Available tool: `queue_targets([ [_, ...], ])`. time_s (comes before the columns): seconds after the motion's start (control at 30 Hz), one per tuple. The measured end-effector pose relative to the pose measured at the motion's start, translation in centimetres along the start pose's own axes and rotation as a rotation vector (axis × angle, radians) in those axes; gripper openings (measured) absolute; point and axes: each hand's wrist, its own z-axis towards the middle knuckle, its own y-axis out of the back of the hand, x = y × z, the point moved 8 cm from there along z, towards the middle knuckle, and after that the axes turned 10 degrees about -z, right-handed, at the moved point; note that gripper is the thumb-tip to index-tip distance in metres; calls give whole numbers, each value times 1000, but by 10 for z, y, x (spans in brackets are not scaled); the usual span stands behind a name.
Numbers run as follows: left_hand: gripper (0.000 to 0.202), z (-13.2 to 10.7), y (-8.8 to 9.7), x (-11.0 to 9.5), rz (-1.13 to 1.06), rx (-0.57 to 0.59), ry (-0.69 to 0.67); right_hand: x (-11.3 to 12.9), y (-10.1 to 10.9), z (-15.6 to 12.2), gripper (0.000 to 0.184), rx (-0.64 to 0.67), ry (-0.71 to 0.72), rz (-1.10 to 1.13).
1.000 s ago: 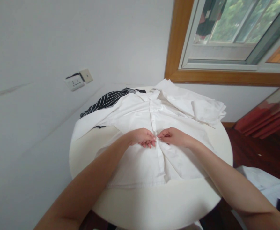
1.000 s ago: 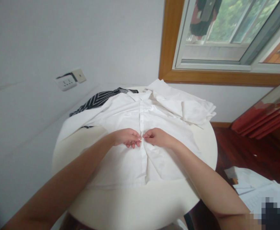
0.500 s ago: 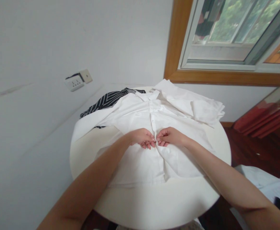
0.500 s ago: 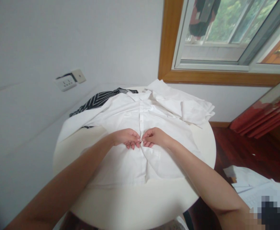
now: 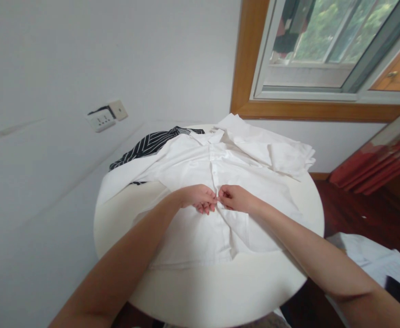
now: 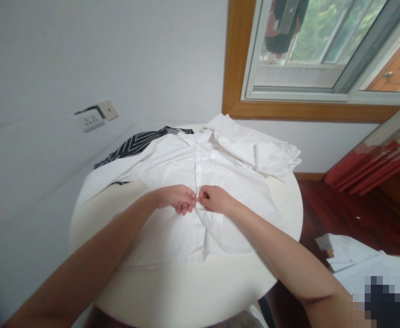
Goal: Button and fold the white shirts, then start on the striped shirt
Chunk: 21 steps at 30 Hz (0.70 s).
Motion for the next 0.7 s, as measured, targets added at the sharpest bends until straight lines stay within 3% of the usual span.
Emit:
queue_targets([
  [0.17,30,1,-2,0,38,-64,7,-1,1,0,6,-8,-21,39],
  [0.43,45,-1,-6,-2,83,-65,14,-12,-11,2,8,101,-125,389],
  [0.7,54,2,-12,-3,136,-158,-44,-16,-14,5,24,189,-187,531],
])
